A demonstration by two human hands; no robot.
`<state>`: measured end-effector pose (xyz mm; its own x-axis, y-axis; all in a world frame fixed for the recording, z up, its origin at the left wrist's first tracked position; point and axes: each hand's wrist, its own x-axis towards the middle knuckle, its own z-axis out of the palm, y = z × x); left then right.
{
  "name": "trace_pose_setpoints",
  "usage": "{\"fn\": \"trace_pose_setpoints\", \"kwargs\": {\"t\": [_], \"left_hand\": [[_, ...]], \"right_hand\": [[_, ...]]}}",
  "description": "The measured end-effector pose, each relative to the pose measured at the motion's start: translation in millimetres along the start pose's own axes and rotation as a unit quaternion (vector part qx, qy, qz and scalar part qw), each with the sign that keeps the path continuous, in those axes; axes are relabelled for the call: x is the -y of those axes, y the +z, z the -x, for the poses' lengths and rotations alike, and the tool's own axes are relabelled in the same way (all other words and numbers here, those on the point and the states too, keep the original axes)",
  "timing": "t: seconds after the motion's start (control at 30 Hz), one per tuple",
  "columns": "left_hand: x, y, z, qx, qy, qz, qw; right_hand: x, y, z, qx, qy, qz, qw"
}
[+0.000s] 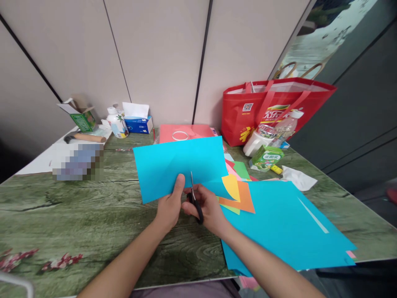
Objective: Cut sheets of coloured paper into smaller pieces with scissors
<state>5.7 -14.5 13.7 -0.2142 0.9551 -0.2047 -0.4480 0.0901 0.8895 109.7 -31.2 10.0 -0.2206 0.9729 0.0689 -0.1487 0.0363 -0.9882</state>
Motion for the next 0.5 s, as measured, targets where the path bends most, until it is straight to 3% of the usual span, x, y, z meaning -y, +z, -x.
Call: {"fn": "trace_pose_setpoints", "kwargs": {"t": [0.1,0.5], "left_hand": [[0.6,-0.3,0.2,-0.01,0.025,-0.016,1.0],[1.3,-2.1,-0.1,-0.001,0.013,-0.049,0.999]], "right_hand": [[0.8,-0.3,0.1,0.001,0.0,0.003,1.0],[1.5,0.1,1.2,0.006,0.02,-0.004,1.0]]}}
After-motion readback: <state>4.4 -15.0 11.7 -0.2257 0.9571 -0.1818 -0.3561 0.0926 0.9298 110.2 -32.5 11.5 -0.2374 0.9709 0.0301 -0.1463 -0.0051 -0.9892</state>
